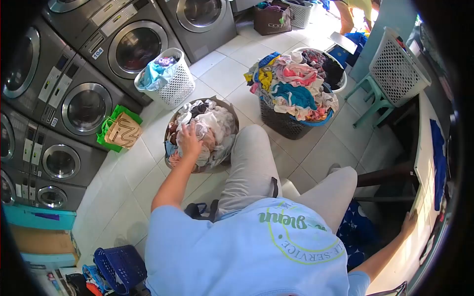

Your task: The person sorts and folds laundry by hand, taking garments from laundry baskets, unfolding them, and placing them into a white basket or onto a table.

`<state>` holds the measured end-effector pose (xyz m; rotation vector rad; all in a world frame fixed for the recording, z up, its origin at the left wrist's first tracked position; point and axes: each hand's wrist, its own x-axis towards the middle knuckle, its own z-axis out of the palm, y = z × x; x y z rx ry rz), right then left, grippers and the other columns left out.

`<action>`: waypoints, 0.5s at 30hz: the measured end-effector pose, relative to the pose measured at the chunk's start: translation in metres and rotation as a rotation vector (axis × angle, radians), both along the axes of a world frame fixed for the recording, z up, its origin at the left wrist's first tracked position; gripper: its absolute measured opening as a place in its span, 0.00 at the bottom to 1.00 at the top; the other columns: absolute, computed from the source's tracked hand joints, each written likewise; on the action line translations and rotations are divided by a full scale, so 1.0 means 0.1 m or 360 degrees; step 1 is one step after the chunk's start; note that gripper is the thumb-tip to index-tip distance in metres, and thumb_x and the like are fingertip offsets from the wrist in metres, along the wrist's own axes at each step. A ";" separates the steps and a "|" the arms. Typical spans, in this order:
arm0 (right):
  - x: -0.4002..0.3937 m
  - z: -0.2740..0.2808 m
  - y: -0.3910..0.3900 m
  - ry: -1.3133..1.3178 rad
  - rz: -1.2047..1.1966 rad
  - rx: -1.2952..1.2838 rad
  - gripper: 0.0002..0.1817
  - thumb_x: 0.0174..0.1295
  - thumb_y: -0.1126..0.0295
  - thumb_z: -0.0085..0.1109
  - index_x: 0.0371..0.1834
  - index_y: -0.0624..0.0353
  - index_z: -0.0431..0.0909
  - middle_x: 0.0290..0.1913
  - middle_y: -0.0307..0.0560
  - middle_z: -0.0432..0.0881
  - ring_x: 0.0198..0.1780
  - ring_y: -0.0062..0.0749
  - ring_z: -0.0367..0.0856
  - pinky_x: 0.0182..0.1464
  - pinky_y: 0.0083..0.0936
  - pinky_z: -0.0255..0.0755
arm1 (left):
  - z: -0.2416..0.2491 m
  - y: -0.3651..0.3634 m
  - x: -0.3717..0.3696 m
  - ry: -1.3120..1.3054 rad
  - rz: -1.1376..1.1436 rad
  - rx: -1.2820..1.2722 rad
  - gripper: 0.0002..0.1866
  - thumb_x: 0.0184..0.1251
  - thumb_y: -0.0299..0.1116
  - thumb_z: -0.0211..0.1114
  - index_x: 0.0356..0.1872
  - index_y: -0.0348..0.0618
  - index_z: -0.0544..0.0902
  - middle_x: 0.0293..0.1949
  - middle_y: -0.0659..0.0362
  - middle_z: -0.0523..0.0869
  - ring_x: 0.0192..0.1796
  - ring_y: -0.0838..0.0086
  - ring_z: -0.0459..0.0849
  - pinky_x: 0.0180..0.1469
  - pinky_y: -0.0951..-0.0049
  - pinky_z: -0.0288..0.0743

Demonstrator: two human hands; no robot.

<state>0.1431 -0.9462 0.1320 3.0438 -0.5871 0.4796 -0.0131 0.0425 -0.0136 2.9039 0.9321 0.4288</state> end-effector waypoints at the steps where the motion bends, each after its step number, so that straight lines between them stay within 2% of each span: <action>1: 0.04 -0.08 -0.14 -0.0185 0.0132 0.0230 0.25 0.65 0.61 0.51 0.65 0.58 0.68 0.64 0.53 0.71 0.65 0.43 0.69 0.66 0.30 0.61 | -0.09 0.19 -0.05 -0.0017 0.0313 -0.0222 0.28 0.52 0.40 0.66 0.57 0.48 0.76 0.59 0.43 0.73 0.61 0.51 0.72 0.60 0.55 0.69; 3: -0.07 -0.01 0.11 -0.0147 0.0052 0.0183 0.25 0.66 0.60 0.51 0.62 0.62 0.70 0.62 0.53 0.73 0.63 0.43 0.71 0.65 0.29 0.62 | -0.45 0.79 -0.20 0.0035 0.0399 -0.0461 0.21 0.52 0.35 0.65 0.50 0.44 0.80 0.46 0.45 0.82 0.48 0.54 0.81 0.52 0.62 0.74; 4: -0.09 0.05 0.15 -0.0134 -0.0041 0.0122 0.24 0.67 0.59 0.50 0.60 0.66 0.71 0.61 0.54 0.75 0.62 0.43 0.73 0.65 0.27 0.63 | -0.38 0.93 -0.20 0.0027 0.0404 -0.0469 0.21 0.52 0.35 0.65 0.50 0.44 0.80 0.46 0.45 0.82 0.48 0.54 0.81 0.52 0.62 0.74; 6: -0.10 0.06 0.19 -0.0179 -0.0009 0.0105 0.24 0.67 0.58 0.49 0.59 0.65 0.73 0.59 0.54 0.76 0.60 0.43 0.75 0.63 0.27 0.65 | -0.15 1.18 -0.18 -0.0462 0.0389 -0.0984 0.17 0.51 0.34 0.64 0.43 0.40 0.82 0.37 0.47 0.85 0.39 0.55 0.83 0.46 0.61 0.75; 7: -0.12 0.06 0.17 -0.0215 0.0019 0.0091 0.24 0.68 0.57 0.49 0.57 0.64 0.75 0.57 0.54 0.78 0.58 0.42 0.76 0.61 0.27 0.66 | -0.09 1.34 -0.19 -0.0657 0.0255 -0.0987 0.15 0.54 0.33 0.62 0.42 0.37 0.80 0.35 0.48 0.85 0.36 0.61 0.83 0.42 0.64 0.74; 8: -0.12 0.05 0.09 -0.0218 0.0021 0.0086 0.24 0.68 0.57 0.49 0.57 0.64 0.75 0.57 0.54 0.78 0.58 0.42 0.76 0.61 0.27 0.66 | 0.44 1.04 -0.18 -0.0862 0.0304 -0.1403 0.14 0.58 0.33 0.61 0.42 0.34 0.79 0.32 0.49 0.84 0.34 0.68 0.80 0.40 0.67 0.73; 11: -0.13 0.09 0.03 -0.0285 -0.0027 0.0274 0.22 0.67 0.57 0.50 0.54 0.63 0.78 0.52 0.54 0.81 0.54 0.42 0.79 0.57 0.27 0.70 | 1.25 0.87 -0.14 -0.1053 0.0249 -0.1253 0.13 0.62 0.32 0.59 0.41 0.32 0.79 0.30 0.51 0.83 0.33 0.73 0.77 0.38 0.69 0.71; 13: -0.18 0.13 0.09 -0.0460 -0.0182 0.0441 0.22 0.67 0.56 0.50 0.52 0.62 0.79 0.49 0.52 0.83 0.50 0.41 0.81 0.55 0.28 0.71 | 1.55 0.87 -0.14 -0.0802 0.0070 -0.0950 0.12 0.63 0.33 0.58 0.39 0.32 0.79 0.31 0.49 0.83 0.33 0.67 0.80 0.38 0.66 0.72; 15: -0.20 0.09 0.04 -0.0528 -0.0212 0.0538 0.21 0.66 0.56 0.50 0.52 0.60 0.80 0.49 0.52 0.83 0.50 0.41 0.81 0.55 0.27 0.71 | 1.65 1.10 -0.16 -0.0879 -0.0036 -0.0793 0.12 0.64 0.34 0.58 0.38 0.32 0.79 0.32 0.47 0.84 0.33 0.64 0.81 0.39 0.65 0.72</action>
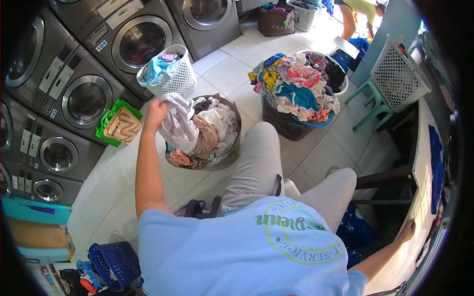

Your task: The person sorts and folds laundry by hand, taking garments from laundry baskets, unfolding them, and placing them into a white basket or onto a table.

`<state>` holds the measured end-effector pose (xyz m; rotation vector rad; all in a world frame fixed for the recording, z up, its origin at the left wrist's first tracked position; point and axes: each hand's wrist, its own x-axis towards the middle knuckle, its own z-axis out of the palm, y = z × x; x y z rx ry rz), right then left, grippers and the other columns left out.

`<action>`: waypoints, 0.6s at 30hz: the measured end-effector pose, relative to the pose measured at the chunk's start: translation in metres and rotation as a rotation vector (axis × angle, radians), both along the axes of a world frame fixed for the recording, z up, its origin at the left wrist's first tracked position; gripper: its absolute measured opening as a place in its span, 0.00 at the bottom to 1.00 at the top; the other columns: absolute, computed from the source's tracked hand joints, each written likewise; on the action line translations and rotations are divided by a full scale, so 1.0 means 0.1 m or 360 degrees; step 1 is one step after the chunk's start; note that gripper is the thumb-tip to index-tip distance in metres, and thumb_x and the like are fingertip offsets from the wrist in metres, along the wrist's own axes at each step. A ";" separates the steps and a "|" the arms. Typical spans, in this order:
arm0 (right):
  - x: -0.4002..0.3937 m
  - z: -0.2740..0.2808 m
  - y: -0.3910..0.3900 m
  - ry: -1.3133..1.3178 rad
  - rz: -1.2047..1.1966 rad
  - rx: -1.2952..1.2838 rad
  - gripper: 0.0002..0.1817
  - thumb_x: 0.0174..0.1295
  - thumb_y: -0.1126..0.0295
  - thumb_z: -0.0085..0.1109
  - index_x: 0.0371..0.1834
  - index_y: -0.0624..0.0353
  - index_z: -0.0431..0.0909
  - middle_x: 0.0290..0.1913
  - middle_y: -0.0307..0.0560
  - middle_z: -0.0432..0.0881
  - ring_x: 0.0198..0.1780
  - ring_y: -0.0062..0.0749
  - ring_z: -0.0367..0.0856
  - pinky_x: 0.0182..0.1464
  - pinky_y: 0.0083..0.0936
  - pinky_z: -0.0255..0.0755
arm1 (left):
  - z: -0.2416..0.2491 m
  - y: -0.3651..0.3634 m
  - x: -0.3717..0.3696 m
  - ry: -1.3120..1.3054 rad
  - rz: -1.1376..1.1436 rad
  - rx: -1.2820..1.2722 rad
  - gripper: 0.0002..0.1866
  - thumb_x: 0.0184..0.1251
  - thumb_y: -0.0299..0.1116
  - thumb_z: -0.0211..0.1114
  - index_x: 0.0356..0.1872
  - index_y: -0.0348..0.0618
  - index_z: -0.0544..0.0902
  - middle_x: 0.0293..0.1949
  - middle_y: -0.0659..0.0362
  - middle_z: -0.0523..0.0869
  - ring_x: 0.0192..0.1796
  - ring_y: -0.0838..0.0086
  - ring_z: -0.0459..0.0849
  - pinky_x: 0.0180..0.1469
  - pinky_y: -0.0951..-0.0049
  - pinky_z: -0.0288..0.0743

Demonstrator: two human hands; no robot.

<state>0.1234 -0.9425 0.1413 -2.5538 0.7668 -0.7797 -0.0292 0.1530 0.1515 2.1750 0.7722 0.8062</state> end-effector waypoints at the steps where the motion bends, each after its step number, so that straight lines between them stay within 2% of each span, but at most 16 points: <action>1: 0.00 -0.04 -0.07 -0.0064 -0.0023 0.0095 0.21 0.66 0.55 0.51 0.52 0.59 0.80 0.50 0.52 0.83 0.50 0.40 0.81 0.55 0.27 0.71 | 0.01 0.08 -0.02 -0.0087 -0.0034 0.0170 0.13 0.64 0.34 0.57 0.37 0.32 0.79 0.33 0.45 0.84 0.34 0.60 0.82 0.39 0.64 0.72; 2: -0.01 -0.03 -0.07 -0.0064 -0.0023 0.0093 0.21 0.66 0.55 0.51 0.52 0.59 0.80 0.50 0.52 0.83 0.50 0.40 0.81 0.55 0.27 0.71 | 0.15 -0.06 0.02 -0.0462 0.0128 0.0193 0.14 0.65 0.36 0.56 0.37 0.32 0.80 0.35 0.42 0.83 0.35 0.53 0.82 0.40 0.62 0.72; 4: -0.02 -0.01 -0.08 -0.0048 -0.0082 -0.0033 0.20 0.66 0.55 0.51 0.51 0.57 0.81 0.49 0.50 0.83 0.49 0.38 0.81 0.54 0.26 0.72 | 0.08 -0.03 0.05 -0.0014 0.0450 0.0852 0.16 0.65 0.37 0.55 0.39 0.31 0.80 0.34 0.42 0.83 0.35 0.53 0.81 0.40 0.61 0.72; 5: 0.00 -0.02 -0.10 -0.0051 -0.0076 -0.0037 0.20 0.66 0.55 0.51 0.51 0.57 0.81 0.49 0.50 0.83 0.49 0.38 0.81 0.54 0.26 0.72 | 0.10 -0.03 0.03 -0.0015 0.0456 0.0848 0.16 0.65 0.37 0.55 0.39 0.31 0.80 0.34 0.42 0.83 0.35 0.53 0.81 0.40 0.61 0.72; 7: 0.01 -0.04 -0.14 -0.0048 -0.0119 0.0062 0.19 0.66 0.56 0.52 0.50 0.57 0.82 0.48 0.47 0.84 0.49 0.35 0.81 0.53 0.26 0.72 | 0.17 -0.01 -0.03 0.0537 -0.0070 -0.0002 0.18 0.66 0.40 0.55 0.41 0.30 0.79 0.35 0.43 0.83 0.36 0.55 0.81 0.40 0.60 0.71; 8: 0.02 -0.04 -0.09 -0.0053 -0.0121 0.0066 0.19 0.66 0.56 0.52 0.50 0.57 0.82 0.48 0.47 0.84 0.49 0.35 0.81 0.53 0.26 0.72 | 0.21 0.00 0.00 0.0532 -0.0072 0.0002 0.18 0.66 0.40 0.55 0.41 0.30 0.79 0.35 0.43 0.83 0.36 0.55 0.81 0.40 0.60 0.71; 10: -0.04 0.00 -0.04 -0.0140 -0.0061 0.0182 0.17 0.65 0.59 0.54 0.50 0.56 0.82 0.47 0.45 0.84 0.48 0.33 0.81 0.52 0.25 0.72 | 0.25 0.01 0.09 -0.0116 0.0328 -0.0318 0.20 0.66 0.42 0.56 0.44 0.30 0.78 0.36 0.44 0.83 0.37 0.62 0.81 0.42 0.63 0.72; 11: 0.02 -0.08 -0.23 -0.0214 -0.0081 0.0295 0.16 0.65 0.60 0.54 0.49 0.57 0.82 0.46 0.45 0.84 0.47 0.33 0.81 0.52 0.24 0.73 | 0.40 -0.21 0.13 -0.0053 0.0303 -0.0279 0.22 0.66 0.44 0.57 0.45 0.31 0.79 0.37 0.47 0.83 0.39 0.66 0.80 0.44 0.66 0.72; 12: 0.08 -0.24 -0.43 -0.0296 -0.0107 0.0403 0.15 0.64 0.62 0.55 0.49 0.57 0.83 0.46 0.46 0.85 0.47 0.33 0.81 0.51 0.24 0.73 | 0.49 -0.37 0.15 -0.0072 0.0272 -0.0293 0.22 0.66 0.44 0.57 0.45 0.31 0.79 0.37 0.47 0.83 0.39 0.66 0.80 0.44 0.66 0.72; 14: 0.19 -0.39 -0.31 -0.0703 0.0117 0.0604 0.15 0.63 0.68 0.55 0.49 0.61 0.81 0.49 0.47 0.83 0.50 0.33 0.79 0.54 0.26 0.71 | 0.62 -0.68 0.30 -0.0148 -0.0064 -0.0542 0.22 0.67 0.45 0.57 0.47 0.33 0.80 0.39 0.52 0.84 0.41 0.68 0.80 0.46 0.68 0.72; 15: 0.29 -0.41 -0.16 -0.0604 0.0153 0.0223 0.15 0.64 0.68 0.54 0.50 0.61 0.80 0.49 0.47 0.82 0.50 0.32 0.78 0.56 0.26 0.69 | 0.68 -0.85 0.41 -0.0232 -0.0180 -0.0766 0.22 0.67 0.45 0.56 0.49 0.34 0.79 0.41 0.54 0.83 0.43 0.68 0.80 0.46 0.68 0.73; 16: 0.43 -0.39 0.24 -0.0638 0.0185 0.0225 0.14 0.64 0.68 0.53 0.50 0.60 0.80 0.48 0.46 0.82 0.51 0.30 0.78 0.57 0.25 0.68 | 0.74 -1.02 0.51 -0.0301 -0.0306 -0.0988 0.22 0.67 0.45 0.56 0.50 0.36 0.78 0.42 0.56 0.83 0.45 0.67 0.80 0.46 0.68 0.74; 18: 0.38 0.13 1.88 -0.0627 0.0603 0.0365 0.10 0.65 0.74 0.54 0.45 0.62 0.81 0.43 0.42 0.82 0.49 0.27 0.78 0.55 0.24 0.69 | 0.87 -1.44 0.69 -0.0351 -0.0704 -0.1211 0.22 0.69 0.45 0.54 0.54 0.38 0.76 0.44 0.57 0.83 0.45 0.69 0.82 0.43 0.69 0.77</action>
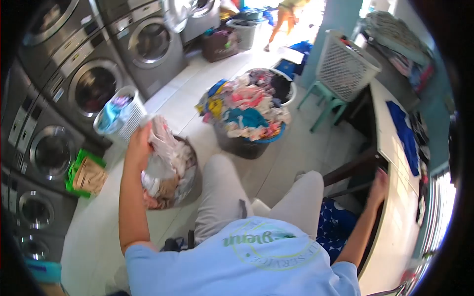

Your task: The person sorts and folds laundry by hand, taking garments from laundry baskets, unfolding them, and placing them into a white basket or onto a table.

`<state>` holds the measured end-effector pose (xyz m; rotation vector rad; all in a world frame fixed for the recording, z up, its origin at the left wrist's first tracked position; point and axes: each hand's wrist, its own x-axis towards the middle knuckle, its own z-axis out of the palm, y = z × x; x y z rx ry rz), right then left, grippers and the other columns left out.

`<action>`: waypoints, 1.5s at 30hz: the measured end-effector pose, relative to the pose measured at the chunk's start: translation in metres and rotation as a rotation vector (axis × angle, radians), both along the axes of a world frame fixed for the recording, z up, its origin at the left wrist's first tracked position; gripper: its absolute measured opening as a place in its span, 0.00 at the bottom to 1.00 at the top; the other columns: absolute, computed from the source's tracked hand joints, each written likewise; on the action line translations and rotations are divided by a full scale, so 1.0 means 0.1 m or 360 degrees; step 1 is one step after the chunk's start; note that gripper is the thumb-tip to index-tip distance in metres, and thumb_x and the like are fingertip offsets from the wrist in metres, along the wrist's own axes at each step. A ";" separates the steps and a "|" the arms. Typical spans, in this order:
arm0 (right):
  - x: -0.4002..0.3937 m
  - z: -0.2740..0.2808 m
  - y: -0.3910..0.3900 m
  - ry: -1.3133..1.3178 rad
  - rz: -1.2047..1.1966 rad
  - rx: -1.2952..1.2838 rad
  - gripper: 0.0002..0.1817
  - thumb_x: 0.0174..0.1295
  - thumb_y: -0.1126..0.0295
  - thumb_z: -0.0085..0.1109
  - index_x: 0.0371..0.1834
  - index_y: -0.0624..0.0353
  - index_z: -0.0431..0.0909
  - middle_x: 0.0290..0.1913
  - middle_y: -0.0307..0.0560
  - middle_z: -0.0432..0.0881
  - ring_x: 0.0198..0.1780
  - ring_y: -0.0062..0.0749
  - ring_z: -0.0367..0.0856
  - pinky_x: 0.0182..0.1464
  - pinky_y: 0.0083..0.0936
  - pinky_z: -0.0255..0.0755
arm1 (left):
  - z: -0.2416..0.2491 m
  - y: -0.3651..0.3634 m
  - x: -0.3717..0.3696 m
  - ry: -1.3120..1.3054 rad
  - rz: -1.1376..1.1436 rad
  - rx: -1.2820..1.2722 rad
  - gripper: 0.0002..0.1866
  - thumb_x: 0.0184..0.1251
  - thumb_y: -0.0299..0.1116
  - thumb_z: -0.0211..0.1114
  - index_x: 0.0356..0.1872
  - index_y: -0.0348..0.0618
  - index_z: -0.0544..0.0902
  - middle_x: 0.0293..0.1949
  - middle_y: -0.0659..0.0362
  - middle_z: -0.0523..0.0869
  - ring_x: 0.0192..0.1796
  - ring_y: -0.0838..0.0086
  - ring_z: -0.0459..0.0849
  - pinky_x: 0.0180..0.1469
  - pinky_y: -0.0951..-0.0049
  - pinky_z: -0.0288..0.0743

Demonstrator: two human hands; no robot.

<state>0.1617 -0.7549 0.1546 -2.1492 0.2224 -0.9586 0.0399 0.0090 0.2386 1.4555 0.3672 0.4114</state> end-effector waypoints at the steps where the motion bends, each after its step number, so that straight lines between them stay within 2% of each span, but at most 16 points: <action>1: -0.20 0.45 0.98 0.0009 0.0175 -0.0011 0.08 0.66 0.75 0.53 0.44 0.62 0.81 0.42 0.41 0.82 0.47 0.26 0.78 0.52 0.24 0.71 | 0.16 -0.32 0.06 0.0034 -0.0140 0.0122 0.22 0.70 0.46 0.53 0.55 0.39 0.75 0.45 0.57 0.83 0.44 0.71 0.83 0.41 0.71 0.78; 4: -0.34 0.62 2.17 0.0084 0.1074 -0.0266 0.22 0.43 0.87 0.58 0.44 0.59 0.81 0.46 0.47 0.81 0.51 0.38 0.79 0.53 0.28 0.72 | 0.36 -1.27 0.20 0.0025 -0.0495 0.0211 0.22 0.73 0.47 0.50 0.58 0.41 0.72 0.45 0.57 0.83 0.41 0.74 0.84 0.36 0.76 0.81; 6: -0.58 0.92 2.83 0.0117 0.1593 -0.0469 0.26 0.44 0.83 0.66 0.51 0.58 0.77 0.53 0.49 0.79 0.56 0.46 0.76 0.60 0.33 0.69 | 0.30 -1.70 0.26 -0.0086 -0.0890 0.0020 0.22 0.72 0.43 0.54 0.61 0.42 0.69 0.47 0.58 0.82 0.44 0.74 0.83 0.39 0.76 0.81; 8: -0.69 0.86 3.22 0.0007 0.1824 -0.0244 0.23 0.49 0.75 0.67 0.51 0.58 0.75 0.49 0.52 0.79 0.52 0.49 0.77 0.53 0.35 0.72 | 0.26 -2.04 0.30 -0.0127 -0.1258 -0.0072 0.26 0.69 0.36 0.59 0.65 0.40 0.64 0.55 0.55 0.78 0.53 0.71 0.80 0.46 0.70 0.80; 14: -0.70 0.41 3.24 0.0564 0.1842 -0.0272 0.12 0.55 0.67 0.64 0.37 0.61 0.74 0.37 0.55 0.77 0.41 0.53 0.77 0.42 0.40 0.70 | 0.01 -2.38 0.39 -0.0508 -0.1251 -0.0149 0.31 0.68 0.32 0.60 0.68 0.41 0.56 0.57 0.54 0.75 0.56 0.71 0.77 0.52 0.70 0.77; 23: -0.80 0.22 2.99 0.0403 0.1824 -0.0113 0.12 0.56 0.73 0.61 0.44 0.63 0.77 0.42 0.53 0.77 0.47 0.50 0.76 0.48 0.36 0.70 | -0.71 -2.57 0.54 -0.0258 -0.1399 -0.0077 0.40 0.60 0.34 0.69 0.69 0.40 0.55 0.59 0.53 0.72 0.59 0.68 0.73 0.61 0.66 0.68; 25: -0.76 0.14 2.94 0.0498 0.1685 0.0099 0.10 0.60 0.73 0.59 0.43 0.63 0.79 0.37 0.48 0.78 0.38 0.38 0.77 0.40 0.29 0.71 | -0.76 -2.67 0.50 -0.0041 -0.1559 0.0074 0.42 0.58 0.34 0.71 0.69 0.39 0.55 0.58 0.54 0.73 0.59 0.69 0.73 0.60 0.68 0.68; 27: -0.75 0.11 2.92 0.0526 0.1614 0.0209 0.09 0.61 0.72 0.58 0.43 0.63 0.79 0.34 0.45 0.78 0.34 0.33 0.77 0.36 0.25 0.72 | -0.73 -2.76 0.41 0.0305 -0.1618 -0.0290 0.41 0.57 0.32 0.71 0.69 0.40 0.57 0.52 0.56 0.77 0.55 0.72 0.76 0.56 0.71 0.71; 29: -0.75 0.12 2.90 0.0702 0.1361 0.0769 0.09 0.65 0.68 0.56 0.39 0.62 0.80 0.28 0.34 0.78 0.27 0.18 0.72 0.30 0.21 0.68 | -0.74 -2.71 0.45 0.0274 -0.1600 -0.0242 0.38 0.57 0.29 0.70 0.68 0.42 0.60 0.48 0.58 0.79 0.51 0.75 0.77 0.52 0.74 0.72; 31: -0.73 0.21 2.76 0.0866 0.1331 0.0702 0.10 0.66 0.66 0.56 0.39 0.62 0.80 0.27 0.31 0.77 0.27 0.15 0.70 0.29 0.20 0.67 | -0.68 -2.59 0.48 0.0214 -0.1484 -0.0222 0.31 0.58 0.22 0.67 0.63 0.46 0.69 0.39 0.62 0.82 0.39 0.82 0.78 0.42 0.82 0.72; 36: -0.71 0.32 2.40 0.1138 0.1216 0.0850 0.11 0.65 0.63 0.59 0.37 0.60 0.82 0.27 0.29 0.79 0.25 0.13 0.70 0.29 0.17 0.67 | -0.60 -2.26 0.63 0.0063 -0.1271 -0.0309 0.24 0.59 0.20 0.65 0.57 0.45 0.74 0.35 0.65 0.82 0.35 0.84 0.78 0.39 0.83 0.72; 38: -0.69 0.43 2.19 0.0992 0.1467 0.1525 0.11 0.64 0.64 0.60 0.41 0.60 0.81 0.31 0.32 0.81 0.29 0.15 0.76 0.33 0.17 0.72 | -0.55 -2.19 0.66 -0.0006 -0.1179 -0.0360 0.23 0.59 0.21 0.66 0.56 0.46 0.74 0.35 0.65 0.82 0.36 0.83 0.78 0.39 0.83 0.72; 39: -0.71 0.50 2.13 0.0996 0.1457 0.1534 0.11 0.64 0.64 0.60 0.41 0.60 0.81 0.31 0.32 0.81 0.29 0.15 0.76 0.33 0.17 0.72 | -0.49 -2.18 0.67 0.0016 -0.1199 -0.0305 0.24 0.59 0.21 0.66 0.57 0.46 0.74 0.37 0.63 0.82 0.38 0.83 0.79 0.41 0.82 0.72; 41: -0.74 0.65 2.01 0.0890 0.1826 0.1872 0.17 0.62 0.68 0.61 0.53 0.60 0.76 0.44 0.36 0.82 0.42 0.19 0.79 0.46 0.21 0.74 | -0.46 -2.19 0.72 -0.0012 -0.1237 -0.0164 0.25 0.59 0.23 0.66 0.59 0.47 0.72 0.41 0.61 0.81 0.39 0.82 0.78 0.41 0.81 0.73; 44: -0.80 0.76 1.93 0.0890 0.1877 0.1748 0.30 0.60 0.71 0.62 0.67 0.59 0.64 0.58 0.40 0.75 0.58 0.24 0.72 0.61 0.26 0.65 | -0.51 -2.22 0.78 -0.0011 -0.1355 0.0088 0.27 0.61 0.27 0.67 0.62 0.47 0.70 0.48 0.59 0.79 0.41 0.82 0.78 0.43 0.78 0.73; 45: -0.75 0.69 1.84 0.0978 0.1845 0.1381 0.39 0.59 0.74 0.62 0.73 0.57 0.53 0.66 0.41 0.66 0.66 0.26 0.65 0.67 0.29 0.57 | -0.55 -2.22 0.81 0.0030 -0.1438 0.0198 0.28 0.62 0.30 0.67 0.63 0.47 0.68 0.51 0.57 0.78 0.41 0.81 0.77 0.43 0.77 0.73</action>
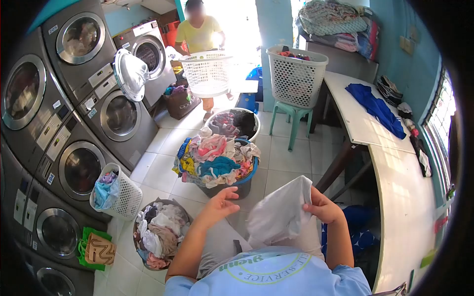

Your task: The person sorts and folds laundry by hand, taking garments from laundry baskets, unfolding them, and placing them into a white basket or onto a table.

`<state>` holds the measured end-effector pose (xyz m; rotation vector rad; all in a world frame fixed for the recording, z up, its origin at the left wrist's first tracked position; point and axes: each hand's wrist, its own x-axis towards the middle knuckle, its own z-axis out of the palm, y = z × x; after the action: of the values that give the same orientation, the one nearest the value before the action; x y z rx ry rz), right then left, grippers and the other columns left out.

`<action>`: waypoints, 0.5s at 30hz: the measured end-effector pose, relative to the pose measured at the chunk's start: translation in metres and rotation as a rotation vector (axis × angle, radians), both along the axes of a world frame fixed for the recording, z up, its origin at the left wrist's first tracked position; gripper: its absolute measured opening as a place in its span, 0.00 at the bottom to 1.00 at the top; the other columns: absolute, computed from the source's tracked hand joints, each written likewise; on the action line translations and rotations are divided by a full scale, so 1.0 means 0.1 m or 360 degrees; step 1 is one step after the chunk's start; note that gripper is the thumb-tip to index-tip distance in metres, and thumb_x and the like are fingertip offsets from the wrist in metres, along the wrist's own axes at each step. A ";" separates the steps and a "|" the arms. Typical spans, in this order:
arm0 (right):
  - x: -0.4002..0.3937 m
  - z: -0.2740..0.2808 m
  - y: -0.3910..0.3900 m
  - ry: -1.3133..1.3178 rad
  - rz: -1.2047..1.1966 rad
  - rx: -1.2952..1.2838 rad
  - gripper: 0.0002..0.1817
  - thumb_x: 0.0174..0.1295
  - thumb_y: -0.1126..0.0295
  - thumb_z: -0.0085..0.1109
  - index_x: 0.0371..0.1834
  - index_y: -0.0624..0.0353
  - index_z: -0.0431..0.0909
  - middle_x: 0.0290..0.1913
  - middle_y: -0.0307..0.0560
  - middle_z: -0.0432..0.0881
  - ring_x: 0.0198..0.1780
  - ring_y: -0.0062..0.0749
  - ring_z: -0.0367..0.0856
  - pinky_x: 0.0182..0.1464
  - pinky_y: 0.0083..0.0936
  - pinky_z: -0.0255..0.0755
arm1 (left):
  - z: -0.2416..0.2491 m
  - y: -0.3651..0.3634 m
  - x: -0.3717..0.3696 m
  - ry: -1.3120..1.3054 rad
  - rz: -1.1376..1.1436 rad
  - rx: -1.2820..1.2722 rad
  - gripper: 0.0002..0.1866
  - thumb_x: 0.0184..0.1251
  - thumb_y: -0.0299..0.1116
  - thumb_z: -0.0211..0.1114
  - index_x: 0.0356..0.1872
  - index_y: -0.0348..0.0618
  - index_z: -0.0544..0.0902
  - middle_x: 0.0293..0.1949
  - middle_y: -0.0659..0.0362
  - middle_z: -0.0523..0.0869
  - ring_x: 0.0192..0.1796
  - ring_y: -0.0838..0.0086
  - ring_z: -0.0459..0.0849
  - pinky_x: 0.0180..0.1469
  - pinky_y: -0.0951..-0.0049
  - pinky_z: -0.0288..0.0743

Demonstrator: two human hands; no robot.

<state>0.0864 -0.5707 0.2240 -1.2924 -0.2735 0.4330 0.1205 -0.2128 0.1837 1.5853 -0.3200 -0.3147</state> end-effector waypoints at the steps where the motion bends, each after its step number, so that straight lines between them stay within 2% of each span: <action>1: 0.02 -0.09 -0.07 0.0004 -0.0006 0.0002 0.39 0.59 0.74 0.62 0.73 0.57 0.53 0.66 0.41 0.66 0.66 0.26 0.65 0.67 0.29 0.57 | -0.03 0.01 0.01 0.0004 -0.0006 0.0002 0.28 0.62 0.30 0.67 0.63 0.47 0.68 0.51 0.57 0.78 0.41 0.81 0.77 0.43 0.77 0.73; 3: 0.02 -0.18 -0.11 -0.0113 -0.0153 -0.0324 0.42 0.59 0.77 0.60 0.75 0.56 0.47 0.69 0.42 0.61 0.67 0.28 0.62 0.67 0.29 0.56 | -0.09 0.03 0.04 0.0038 -0.0186 0.0520 0.32 0.62 0.37 0.67 0.66 0.47 0.66 0.56 0.57 0.75 0.44 0.79 0.77 0.46 0.76 0.74; 4: 0.00 -0.17 -0.14 -0.0105 -0.0156 -0.0322 0.42 0.59 0.77 0.60 0.75 0.56 0.47 0.69 0.42 0.61 0.67 0.28 0.62 0.67 0.29 0.56 | -0.18 0.03 0.06 0.0045 -0.0190 0.0522 0.32 0.62 0.37 0.67 0.66 0.47 0.66 0.56 0.57 0.75 0.44 0.79 0.77 0.46 0.76 0.74; 6: -0.06 0.03 -0.09 -0.0089 0.0037 0.0507 0.44 0.60 0.78 0.57 0.76 0.56 0.41 0.69 0.42 0.60 0.67 0.29 0.61 0.67 0.28 0.55 | -0.35 0.04 0.06 0.0105 -0.0362 0.0799 0.36 0.61 0.42 0.68 0.68 0.48 0.63 0.59 0.55 0.73 0.49 0.73 0.78 0.49 0.71 0.74; 7: -0.03 0.04 -0.06 -0.0070 0.0033 0.0507 0.44 0.60 0.78 0.57 0.76 0.56 0.41 0.69 0.42 0.60 0.67 0.29 0.61 0.67 0.28 0.55 | -0.39 0.02 0.05 0.0125 -0.0368 0.0797 0.36 0.61 0.42 0.68 0.68 0.48 0.63 0.59 0.55 0.73 0.49 0.73 0.78 0.49 0.71 0.74; 9: 0.01 0.02 0.03 0.0076 -0.0340 0.0293 0.42 0.62 0.77 0.56 0.75 0.58 0.41 0.65 0.41 0.64 0.65 0.28 0.62 0.66 0.27 0.56 | -0.32 -0.10 0.00 -0.0080 -0.0511 0.0945 0.38 0.58 0.44 0.70 0.68 0.48 0.63 0.61 0.52 0.71 0.55 0.67 0.77 0.53 0.67 0.74; 10: 0.07 -0.13 0.11 0.0033 -0.0401 0.0096 0.39 0.62 0.75 0.57 0.73 0.59 0.45 0.61 0.40 0.66 0.62 0.27 0.64 0.64 0.27 0.59 | -0.26 -0.20 -0.04 -0.0058 -0.0512 0.0933 0.38 0.58 0.44 0.70 0.68 0.48 0.63 0.61 0.52 0.71 0.55 0.67 0.77 0.53 0.67 0.74; 11: 0.09 -0.22 0.20 0.0058 -0.0394 0.0084 0.39 0.62 0.75 0.57 0.73 0.59 0.45 0.61 0.40 0.66 0.62 0.27 0.64 0.64 0.27 0.59 | -0.11 -0.35 -0.11 -0.0038 -0.0467 0.0724 0.38 0.57 0.44 0.71 0.67 0.47 0.64 0.62 0.52 0.70 0.57 0.65 0.76 0.55 0.67 0.73; 12: 0.10 -0.29 0.31 -0.0009 -0.0187 -0.0050 0.36 0.63 0.74 0.57 0.72 0.59 0.48 0.60 0.40 0.66 0.61 0.26 0.65 0.63 0.26 0.61 | -0.05 -0.48 -0.16 -0.0022 -0.0418 0.0521 0.39 0.56 0.45 0.72 0.67 0.46 0.65 0.63 0.51 0.69 0.59 0.63 0.75 0.56 0.67 0.72; 13: 0.10 -0.31 0.42 -0.0083 0.0022 -0.0180 0.34 0.64 0.72 0.57 0.70 0.60 0.51 0.59 0.39 0.66 0.60 0.25 0.65 0.61 0.26 0.62 | -0.13 -0.58 -0.20 -0.0006 -0.0413 0.0515 0.39 0.56 0.45 0.72 0.67 0.46 0.65 0.63 0.51 0.69 0.59 0.63 0.75 0.56 0.67 0.72; 14: 0.09 -0.27 0.55 -0.0071 0.0033 -0.0187 0.34 0.64 0.72 0.57 0.70 0.60 0.51 0.59 0.39 0.66 0.60 0.25 0.65 0.61 0.26 0.62 | -0.23 -0.70 -0.24 -0.0196 -0.0303 0.0336 0.37 0.56 0.42 0.72 0.66 0.45 0.66 0.61 0.51 0.71 0.58 0.64 0.76 0.57 0.67 0.72; 15: 0.08 -0.19 0.67 -0.0075 0.0201 -0.0121 0.27 0.65 0.69 0.56 0.65 0.61 0.59 0.53 0.41 0.71 0.55 0.24 0.69 0.56 0.25 0.65 | -0.28 -0.75 -0.27 -0.0384 -0.0187 0.0154 0.36 0.56 0.40 0.72 0.65 0.43 0.67 0.59 0.51 0.74 0.57 0.64 0.77 0.57 0.68 0.71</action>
<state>0.0941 -0.5035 0.2049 -1.3653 -0.3824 0.5247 0.0937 -0.2883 0.1560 1.7066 -0.5933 -0.2314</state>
